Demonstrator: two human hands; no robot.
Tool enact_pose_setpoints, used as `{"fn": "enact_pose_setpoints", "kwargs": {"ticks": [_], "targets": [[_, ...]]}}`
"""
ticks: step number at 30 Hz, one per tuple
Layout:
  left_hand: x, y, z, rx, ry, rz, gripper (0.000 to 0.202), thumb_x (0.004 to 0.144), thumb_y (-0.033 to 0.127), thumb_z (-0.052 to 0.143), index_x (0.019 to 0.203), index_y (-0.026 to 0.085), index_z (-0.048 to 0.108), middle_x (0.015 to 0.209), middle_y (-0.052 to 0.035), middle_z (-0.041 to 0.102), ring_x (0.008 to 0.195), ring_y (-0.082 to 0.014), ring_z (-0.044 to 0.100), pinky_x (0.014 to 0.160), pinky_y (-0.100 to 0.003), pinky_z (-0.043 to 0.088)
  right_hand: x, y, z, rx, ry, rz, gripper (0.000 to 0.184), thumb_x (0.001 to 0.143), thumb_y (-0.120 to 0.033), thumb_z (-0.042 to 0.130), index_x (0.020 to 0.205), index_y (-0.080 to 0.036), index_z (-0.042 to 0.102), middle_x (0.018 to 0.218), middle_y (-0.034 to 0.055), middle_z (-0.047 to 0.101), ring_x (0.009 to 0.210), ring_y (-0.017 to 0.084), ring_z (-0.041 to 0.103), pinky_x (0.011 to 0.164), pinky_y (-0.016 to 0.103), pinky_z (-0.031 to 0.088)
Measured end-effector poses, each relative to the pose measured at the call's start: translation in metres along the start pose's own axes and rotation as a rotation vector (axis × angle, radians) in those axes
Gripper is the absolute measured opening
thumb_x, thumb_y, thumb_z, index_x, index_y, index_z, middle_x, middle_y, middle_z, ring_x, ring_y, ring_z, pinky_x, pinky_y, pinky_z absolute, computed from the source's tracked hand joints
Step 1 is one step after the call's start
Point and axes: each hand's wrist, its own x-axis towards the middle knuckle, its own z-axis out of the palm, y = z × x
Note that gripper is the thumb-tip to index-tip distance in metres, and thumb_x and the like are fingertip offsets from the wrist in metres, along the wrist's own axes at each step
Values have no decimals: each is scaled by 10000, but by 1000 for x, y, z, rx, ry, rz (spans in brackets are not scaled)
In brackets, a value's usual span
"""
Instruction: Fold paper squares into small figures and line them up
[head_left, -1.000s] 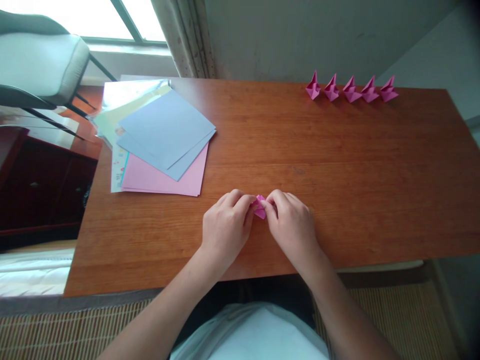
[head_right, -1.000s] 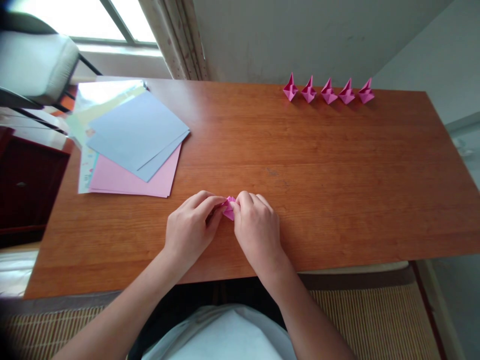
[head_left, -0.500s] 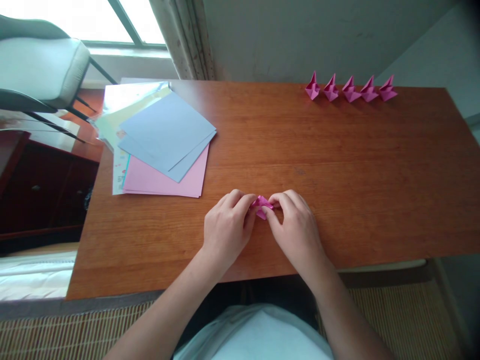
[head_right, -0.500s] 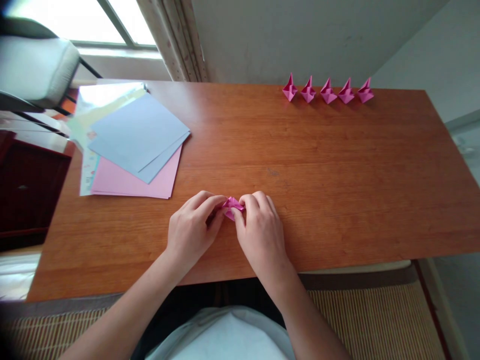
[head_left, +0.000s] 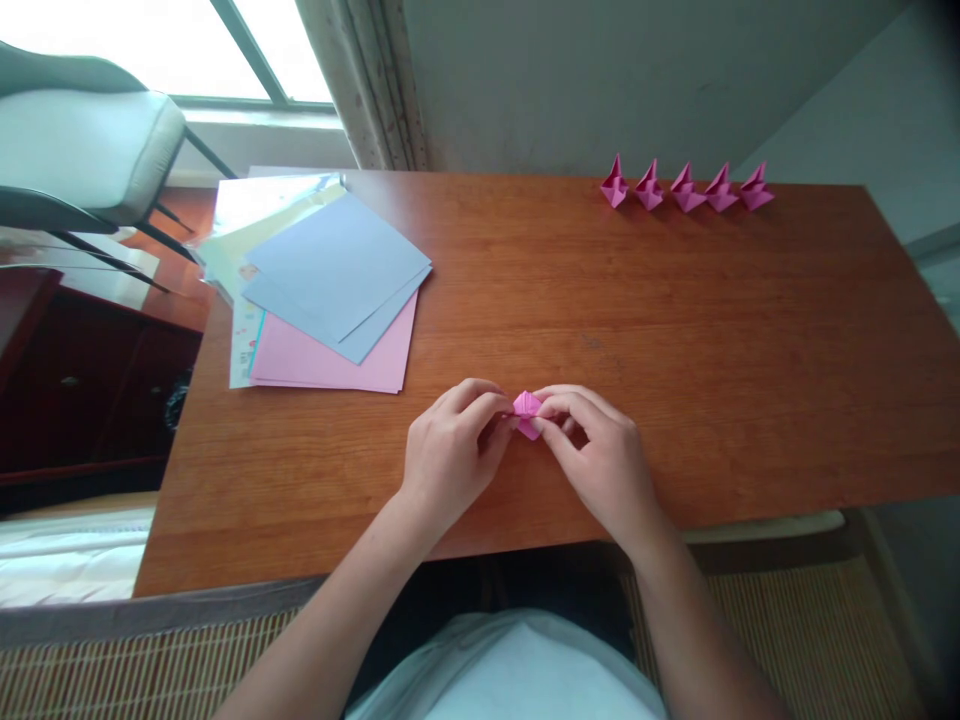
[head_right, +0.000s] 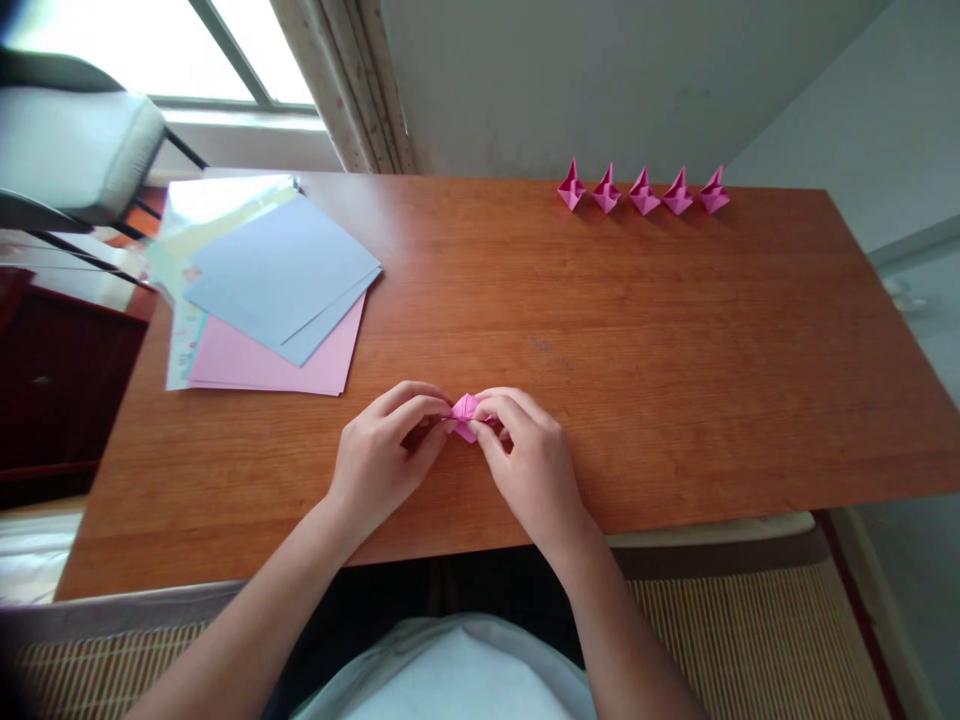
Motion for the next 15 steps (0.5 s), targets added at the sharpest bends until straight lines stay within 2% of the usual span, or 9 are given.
{"fn": "enact_pose_setpoints", "kwargs": {"ticks": [2,5,8,10,12,15], "targets": [[0,0,-2,-93,-4,-38,94,929,197,633,1003,214,689,1036,-25,736,893,-165,683,748,-265,503,0,-1,-2,55,23,-20,101,919,-152,670,877,-244,673,1065,23,734,975,178,694,786,280,550],[0,0,-5,-267,-14,-100,233,905,209,678,1137,196,675,1017,-41,757,805,-150,692,673,-245,512,0,0,-2,135,46,-48,90,900,-184,712,848,-251,684,1078,20,738,1039,195,690,922,337,540],[1,1,-8,-467,-55,-135,294,907,241,696,1195,183,675,963,-44,770,756,-141,701,637,-230,521,0,5,1,296,33,-36,77,890,-204,730,851,-260,696,1099,24,730,1073,206,681,974,375,535],[2,1,-10,-571,-82,-165,273,909,262,704,1167,175,690,919,-47,771,754,-149,711,645,-236,534,0,9,6,432,24,-5,67,881,-223,744,907,-270,703,1102,27,725,1064,207,683,948,371,556],[3,1,-11,-634,-89,-192,249,908,275,712,1134,171,700,922,-55,774,777,-162,723,672,-248,547,1,12,10,526,22,44,154,864,-245,766,1001,-282,705,1080,25,724,1005,196,694,891,346,579],[3,2,-12,-669,-84,-211,227,912,275,710,1113,171,702,937,-64,774,798,-170,729,687,-255,551,1,14,14,546,5,106,186,869,-277,763,1046,-277,707,1017,19,725,910,175,697,822,313,589]]}}
